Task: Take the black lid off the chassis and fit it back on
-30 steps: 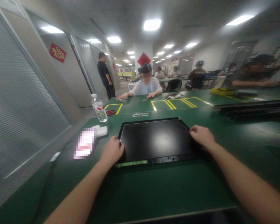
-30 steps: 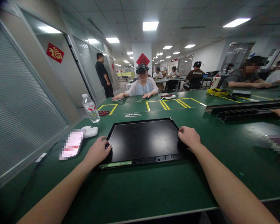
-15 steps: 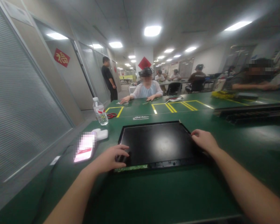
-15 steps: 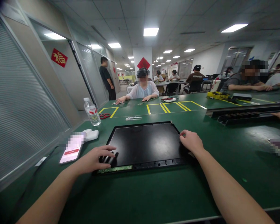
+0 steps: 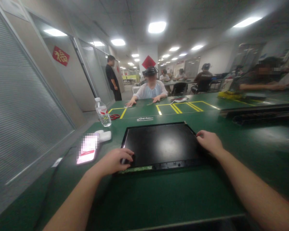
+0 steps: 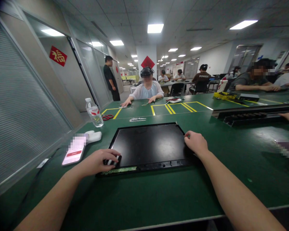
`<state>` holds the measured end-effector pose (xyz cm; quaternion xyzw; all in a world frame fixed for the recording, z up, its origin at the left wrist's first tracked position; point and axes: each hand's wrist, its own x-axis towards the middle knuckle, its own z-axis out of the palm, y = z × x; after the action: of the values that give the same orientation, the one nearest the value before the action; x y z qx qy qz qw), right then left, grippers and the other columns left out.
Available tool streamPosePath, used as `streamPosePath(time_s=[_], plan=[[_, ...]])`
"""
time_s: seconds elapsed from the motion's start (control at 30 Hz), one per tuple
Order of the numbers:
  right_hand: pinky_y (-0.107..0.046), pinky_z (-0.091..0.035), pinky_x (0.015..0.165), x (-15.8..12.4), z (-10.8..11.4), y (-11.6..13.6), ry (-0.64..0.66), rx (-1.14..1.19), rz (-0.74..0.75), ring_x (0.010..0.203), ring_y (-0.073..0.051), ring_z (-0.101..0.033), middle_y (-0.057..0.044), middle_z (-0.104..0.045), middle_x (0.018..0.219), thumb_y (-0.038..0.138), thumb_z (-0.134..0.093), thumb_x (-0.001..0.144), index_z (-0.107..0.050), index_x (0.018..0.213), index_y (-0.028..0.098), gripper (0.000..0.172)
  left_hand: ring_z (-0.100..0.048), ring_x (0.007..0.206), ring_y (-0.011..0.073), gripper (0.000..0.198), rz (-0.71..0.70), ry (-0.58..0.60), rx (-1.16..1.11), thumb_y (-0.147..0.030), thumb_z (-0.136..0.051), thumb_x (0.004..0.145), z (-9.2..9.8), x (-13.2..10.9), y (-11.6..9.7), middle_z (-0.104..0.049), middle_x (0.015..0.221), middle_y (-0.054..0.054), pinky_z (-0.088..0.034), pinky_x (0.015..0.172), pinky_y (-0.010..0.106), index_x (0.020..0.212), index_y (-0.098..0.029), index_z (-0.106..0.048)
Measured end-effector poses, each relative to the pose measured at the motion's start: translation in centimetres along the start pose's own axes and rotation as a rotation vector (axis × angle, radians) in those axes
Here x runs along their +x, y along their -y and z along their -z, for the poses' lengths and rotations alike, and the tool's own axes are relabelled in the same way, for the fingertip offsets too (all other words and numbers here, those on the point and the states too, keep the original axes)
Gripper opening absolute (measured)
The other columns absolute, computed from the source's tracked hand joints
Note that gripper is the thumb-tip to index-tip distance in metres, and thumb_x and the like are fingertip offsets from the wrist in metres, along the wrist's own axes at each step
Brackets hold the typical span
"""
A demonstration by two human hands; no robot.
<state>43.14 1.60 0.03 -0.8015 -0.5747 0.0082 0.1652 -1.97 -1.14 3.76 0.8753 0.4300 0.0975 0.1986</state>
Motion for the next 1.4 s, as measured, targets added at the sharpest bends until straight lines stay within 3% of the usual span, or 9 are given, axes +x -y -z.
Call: streamPosePath(time_s=[0.17, 0.33, 0.4, 0.53, 0.63, 0.8, 1.03, 1.23, 1.4], plan=[[-0.030, -0.046, 0.069, 0.4, -0.1, -0.7, -0.002, 0.063, -0.011, 0.088, -0.025, -0.068, -0.008, -0.075, 0.096, 0.032, -0.050, 0.081, -0.075, 0.102, 0.023, 0.033, -0.068, 0.103, 0.0243, 0.028, 0.068, -0.110, -0.081, -0.038, -0.071, 0.075, -0.2, 0.0, 0.8, -0.073, 0.121, 0.007, -0.050, 0.093, 0.034, 0.099, -0.027, -0.079], [-0.029, -0.046, 0.069, 1.3, 0.1, -2.2, -0.046, 0.166, -0.071, 0.088, -0.023, -0.068, -0.006, -0.076, 0.095, 0.028, -0.054, 0.079, -0.075, 0.105, 0.022, 0.033, -0.069, 0.092, 0.0291, 0.039, 0.508, -0.383, 0.081, -0.046, -0.059, 0.081, -0.5, 0.3, 2.7, -0.074, 0.107, 0.015, -0.052, 0.079, 0.037, 0.103, -0.017, -0.073], [-0.029, -0.047, 0.069, 1.6, 0.1, -2.5, -0.037, 0.136, -0.093, 0.088, -0.024, -0.069, -0.008, -0.076, 0.098, 0.030, -0.056, 0.079, -0.075, 0.105, 0.022, 0.033, -0.069, 0.088, 0.0317, 0.040, 0.633, -0.334, 0.169, -0.050, -0.055, 0.083, -0.8, 0.5, 3.4, -0.073, 0.099, 0.018, -0.052, 0.073, 0.038, 0.092, -0.014, -0.071], [-0.029, -0.050, 0.070, 1.7, -0.3, -2.7, 0.148, 0.112, -0.093, 0.088, -0.024, -0.069, -0.010, -0.075, 0.098, 0.033, -0.062, 0.077, -0.076, 0.100, 0.019, 0.030, -0.070, 0.080, 0.0313, 0.040, 0.639, -0.199, 0.240, -0.047, -0.045, 0.088, -1.3, 1.1, 3.5, -0.072, 0.092, 0.019, -0.050, 0.069, 0.038, 0.082, -0.016, -0.069], [-0.026, -0.050, 0.069, 1.7, -0.8, -2.6, 0.189, 0.104, -0.053, 0.084, -0.021, -0.070, -0.009, -0.075, 0.097, 0.027, -0.062, 0.077, -0.076, 0.095, 0.018, 0.024, -0.071, 0.083, 0.0294, 0.033, 0.624, -0.176, 0.275, -0.032, -0.042, 0.088, -1.5, 1.6, 2.9, -0.072, 0.093, 0.019, -0.050, 0.072, 0.036, 0.081, -0.017, -0.070], [-0.025, -0.049, 0.064, 1.7, -1.1, -2.5, 0.164, 0.077, -0.038, 0.078, -0.020, -0.069, -0.008, -0.075, 0.091, 0.021, -0.062, 0.075, -0.075, 0.088, 0.019, 0.018, -0.068, 0.076, 0.0250, 0.025, 0.619, -0.219, 0.209, -0.026, -0.045, 0.086, -1.0, 1.9, 2.7, -0.071, 0.079, 0.011, -0.046, 0.064, 0.030, 0.067, -0.020, -0.061], [-0.026, -0.047, 0.068, 1.9, -1.3, -2.7, 0.165, 0.015, -0.043, 0.087, -0.021, -0.069, -0.009, -0.075, 0.098, 0.022, -0.059, 0.077, -0.074, 0.095, 0.020, 0.023, -0.050, 0.052, 0.0150, 0.023, 0.578, -0.526, -0.371, -0.029, -0.055, 0.076, -1.1, 1.3, 3.0, -0.047, 0.053, -0.005, -0.035, 0.051, 0.024, 0.058, -0.023, -0.041], [-0.028, -0.047, 0.067, 2.0, -1.7, -3.0, 0.143, 0.022, -0.037, 0.088, -0.023, -0.069, -0.009, -0.074, 0.095, 0.022, -0.059, 0.078, -0.073, 0.093, 0.019, 0.021, -0.055, 0.048, 0.0139, 0.020, 0.719, -0.635, -0.983, -0.033, -0.066, 0.068, -1.5, 1.5, 2.1, -0.056, 0.053, -0.006, -0.042, 0.048, 0.023, 0.070, -0.022, -0.050], [-0.027, -0.047, 0.067, 1.9, -1.6, -2.7, 0.165, 0.010, -0.036, 0.086, -0.022, -0.069, -0.009, -0.074, 0.094, 0.018, -0.056, 0.077, -0.072, 0.091, 0.019, 0.022, -0.062, 0.047, 0.0161, 0.025, 0.808, -0.658, -1.225, -0.024, -0.067, 0.075, -1.8, 2.1, 1.9, -0.062, 0.057, -0.005, -0.050, 0.051, 0.026, 0.096, -0.023, -0.054]])
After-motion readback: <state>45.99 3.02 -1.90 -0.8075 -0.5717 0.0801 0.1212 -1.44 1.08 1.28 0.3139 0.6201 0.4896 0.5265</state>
